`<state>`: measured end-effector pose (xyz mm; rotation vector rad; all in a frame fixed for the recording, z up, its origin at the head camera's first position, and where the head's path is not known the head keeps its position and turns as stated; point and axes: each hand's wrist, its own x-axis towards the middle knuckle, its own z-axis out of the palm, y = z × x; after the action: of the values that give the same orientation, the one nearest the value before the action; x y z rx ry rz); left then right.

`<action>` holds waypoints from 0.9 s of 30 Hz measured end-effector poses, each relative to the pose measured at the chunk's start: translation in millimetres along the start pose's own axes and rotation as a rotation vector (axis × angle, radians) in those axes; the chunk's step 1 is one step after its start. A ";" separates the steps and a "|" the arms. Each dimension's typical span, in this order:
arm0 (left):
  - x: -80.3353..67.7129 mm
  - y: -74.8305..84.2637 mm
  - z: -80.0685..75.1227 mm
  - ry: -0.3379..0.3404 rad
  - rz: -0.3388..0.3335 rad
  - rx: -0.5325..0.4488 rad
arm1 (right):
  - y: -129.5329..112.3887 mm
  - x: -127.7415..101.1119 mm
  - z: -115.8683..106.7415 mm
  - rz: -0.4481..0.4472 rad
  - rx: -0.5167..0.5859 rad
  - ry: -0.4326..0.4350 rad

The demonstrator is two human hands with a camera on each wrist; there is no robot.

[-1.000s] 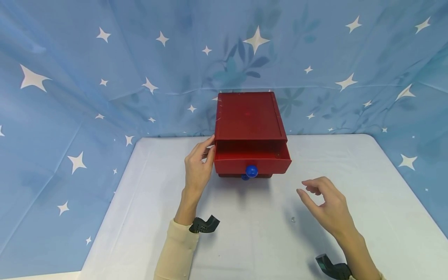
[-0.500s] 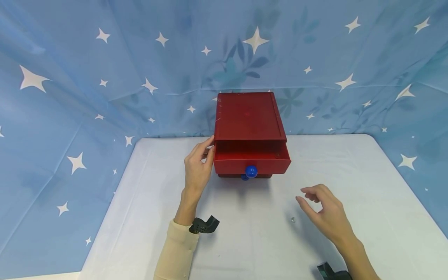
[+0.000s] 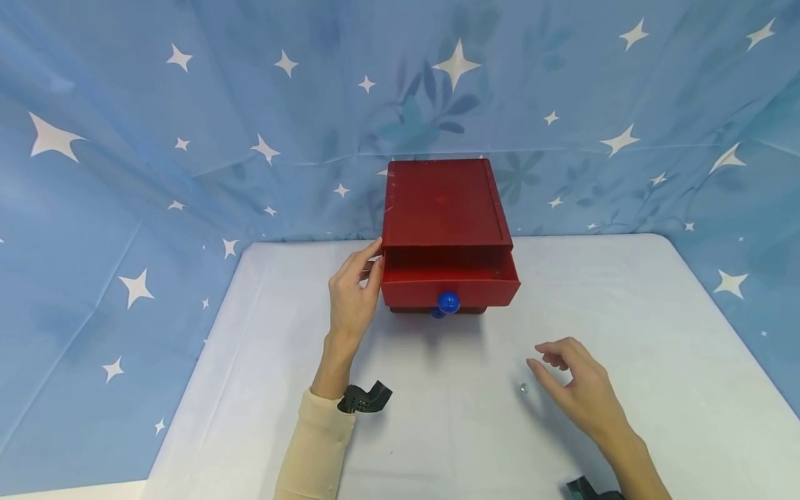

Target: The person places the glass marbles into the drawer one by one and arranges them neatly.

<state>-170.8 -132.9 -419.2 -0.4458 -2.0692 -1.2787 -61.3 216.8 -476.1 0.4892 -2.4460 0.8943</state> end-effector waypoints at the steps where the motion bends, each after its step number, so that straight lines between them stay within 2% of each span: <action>1: 0.1 -0.1 0.1 0.001 0.000 0.000 | 0.6 -1.0 0.8 0.000 0.000 -0.002; 15: 2.2 2.5 1.0 0.007 -0.002 -0.024 | 5.0 -11.5 9.0 -0.047 0.022 0.003; 27: -0.1 0.3 0.3 0.003 0.009 -0.016 | 11.4 -22.3 15.4 -0.050 0.052 -0.040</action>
<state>-170.6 -132.5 -419.2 -0.4597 -2.0539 -1.2911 -53.5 218.2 -504.4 0.5897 -2.4402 0.9375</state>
